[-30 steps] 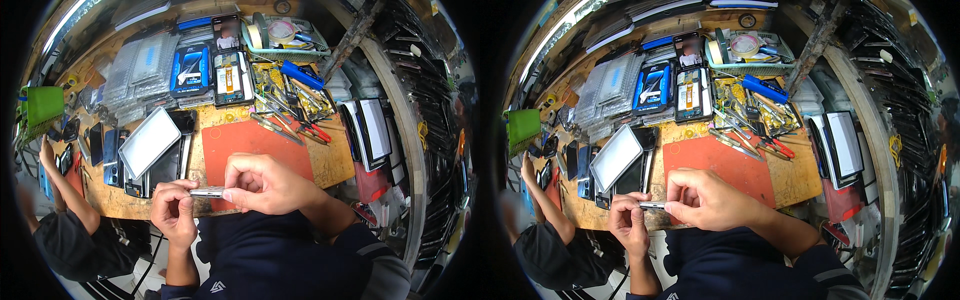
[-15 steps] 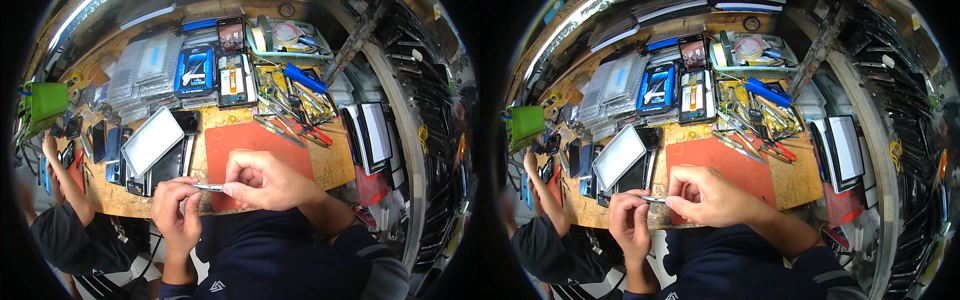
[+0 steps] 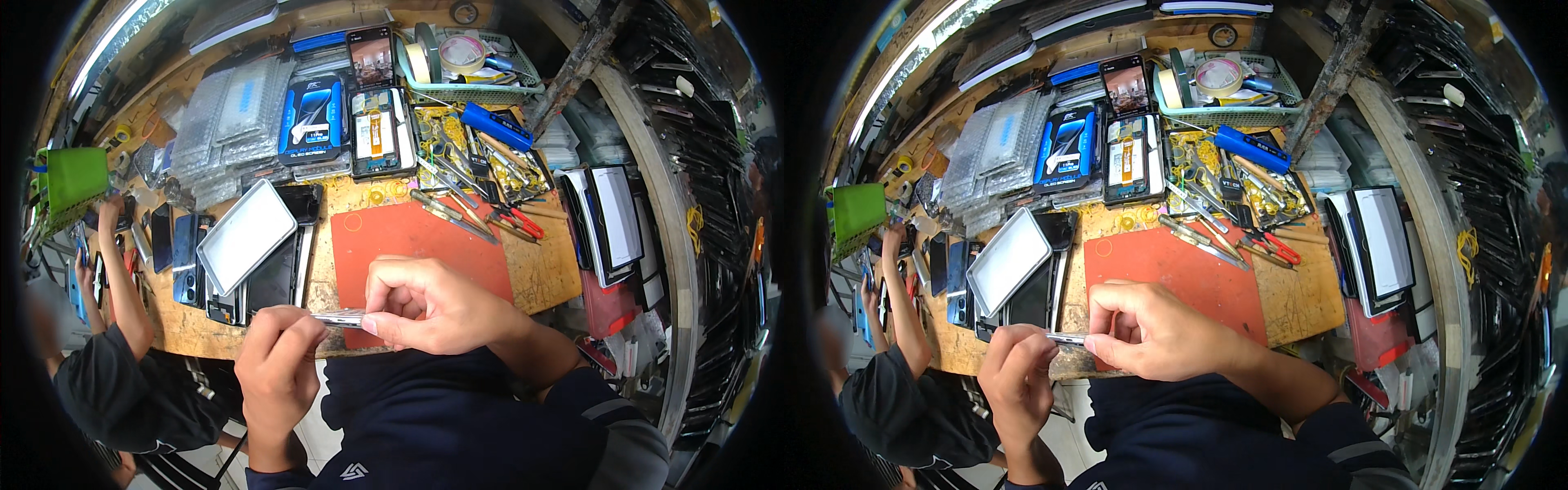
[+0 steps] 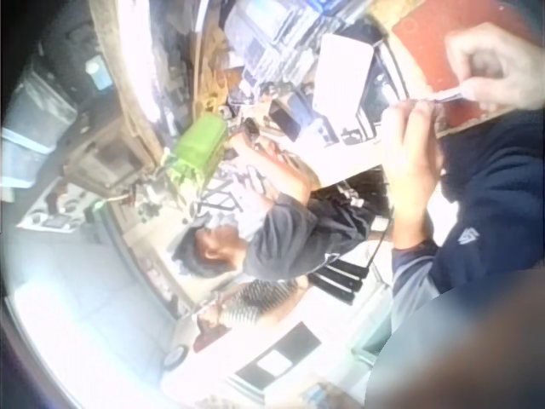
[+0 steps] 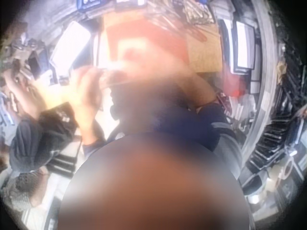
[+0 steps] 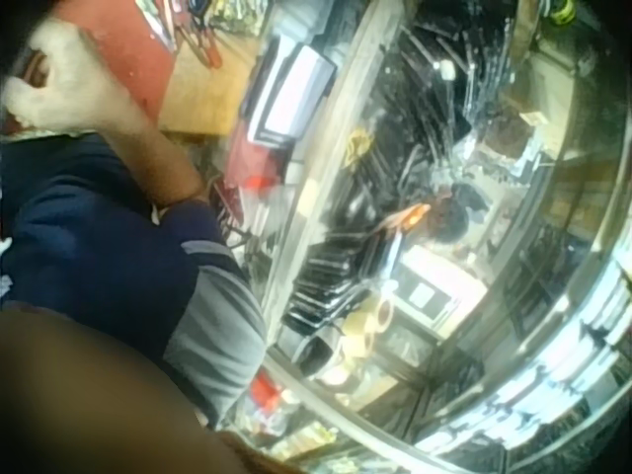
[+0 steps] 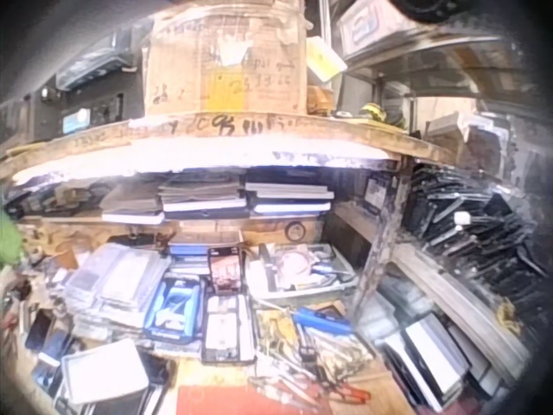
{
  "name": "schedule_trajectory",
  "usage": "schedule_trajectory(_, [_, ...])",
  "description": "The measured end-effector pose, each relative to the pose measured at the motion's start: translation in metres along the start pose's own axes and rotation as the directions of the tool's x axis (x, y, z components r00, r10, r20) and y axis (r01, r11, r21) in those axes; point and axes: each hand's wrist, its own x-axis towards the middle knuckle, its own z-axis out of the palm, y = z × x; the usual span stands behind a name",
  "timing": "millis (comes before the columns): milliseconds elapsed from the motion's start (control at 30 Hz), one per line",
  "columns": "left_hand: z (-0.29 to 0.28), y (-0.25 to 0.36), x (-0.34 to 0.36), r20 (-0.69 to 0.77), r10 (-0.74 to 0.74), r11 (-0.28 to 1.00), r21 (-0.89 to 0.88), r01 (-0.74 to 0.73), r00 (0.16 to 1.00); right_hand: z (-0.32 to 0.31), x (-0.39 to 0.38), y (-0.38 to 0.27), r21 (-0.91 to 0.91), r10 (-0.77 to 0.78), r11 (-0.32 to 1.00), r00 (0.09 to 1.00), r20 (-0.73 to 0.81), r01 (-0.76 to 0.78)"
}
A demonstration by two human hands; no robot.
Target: The person disassembles and reassembles smartphones at a cluttered workbench. They remove back covers, handle internal components, and test the devices by powering them on and using the dialer. The person also wipes surfaces and moves phones between work areas.
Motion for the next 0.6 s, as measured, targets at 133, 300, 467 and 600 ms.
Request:
schedule_trajectory(133, [0.010,-0.014,-0.005,-0.063,-0.142,0.960,-0.253,0.122,0.988,0.001,0.002,0.001,0.031,0.005,1.000,1.000,-0.013,-0.004])
schedule_trajectory(300, [0.027,-0.029,-0.022,-0.053,-0.400,0.718,-0.639,0.277,0.915,0.001,0.003,0.004,0.047,-0.003,0.999,1.000,-0.026,0.004])
schedule_trajectory(467, [0.037,-0.042,-0.033,-0.015,-0.431,0.570,-0.780,0.260,0.902,0.002,0.002,0.003,0.043,0.009,0.999,1.000,-0.021,-0.008])
schedule_trajectory(600, [0.043,-0.046,-0.039,-0.018,-0.431,0.516,-0.825,0.230,0.902,0.004,0.003,0.004,0.034,0.005,0.999,1.000,-0.013,-0.004])
